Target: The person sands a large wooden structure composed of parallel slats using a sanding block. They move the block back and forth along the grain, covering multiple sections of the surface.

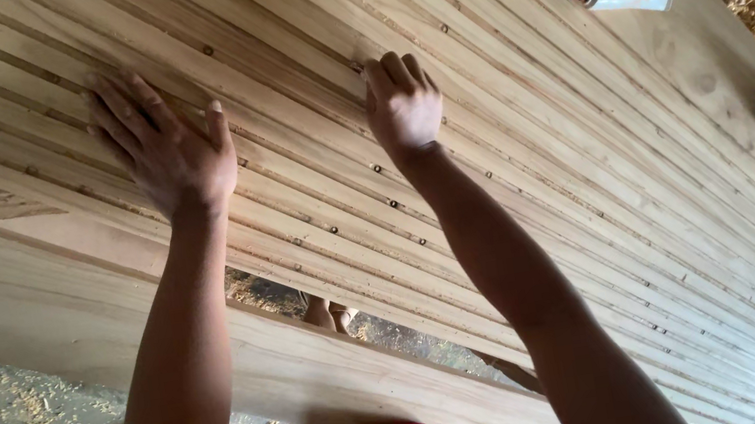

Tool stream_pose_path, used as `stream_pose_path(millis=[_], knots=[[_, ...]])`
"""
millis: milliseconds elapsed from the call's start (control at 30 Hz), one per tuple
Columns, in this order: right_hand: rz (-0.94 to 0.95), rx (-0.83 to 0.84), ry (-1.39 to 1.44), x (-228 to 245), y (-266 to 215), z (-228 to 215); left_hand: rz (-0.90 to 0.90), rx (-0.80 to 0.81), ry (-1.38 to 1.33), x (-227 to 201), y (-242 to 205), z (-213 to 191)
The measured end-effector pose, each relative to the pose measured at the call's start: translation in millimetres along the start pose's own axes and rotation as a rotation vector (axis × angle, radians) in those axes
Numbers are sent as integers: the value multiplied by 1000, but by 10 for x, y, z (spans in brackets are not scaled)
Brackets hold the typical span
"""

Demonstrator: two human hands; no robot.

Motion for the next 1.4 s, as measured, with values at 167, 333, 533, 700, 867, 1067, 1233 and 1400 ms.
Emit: stream_pose_path(millis=[167,333,533,700,867,1067,1233,1400], knots=[[-6,89,-50,-373,-511,-731,4,-1,-7,-35,28,14],[-18,-18,14,-157,-275,-641,13,-33,25,-35,23,-45],[-62,14,-1,363,554,290,-46,35,-2,-50,16,-37],[-54,72,-15,27,48,-399,-4,43,14,-28,44,-7],[0,11,-116,325,552,69,82,-80,-9,-65,73,-62],[-69,66,-21,1072,1671,1308,160,-147,-176,53,31,-15],[-79,85,-60,709,1041,302,192,-115,-254,89,22,-33],[5,126,-71,563,841,203,196,-53,-339,85,96,-99]])
Point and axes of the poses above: each hand's wrist, its own y-axis towards the middle knuckle, its own z-axis out of the palm, x = y × z, the point moved 10 cm from there along y, towards the middle knuckle, and after that the axes turned 4 degrees about -z, right-handed, at the moved point
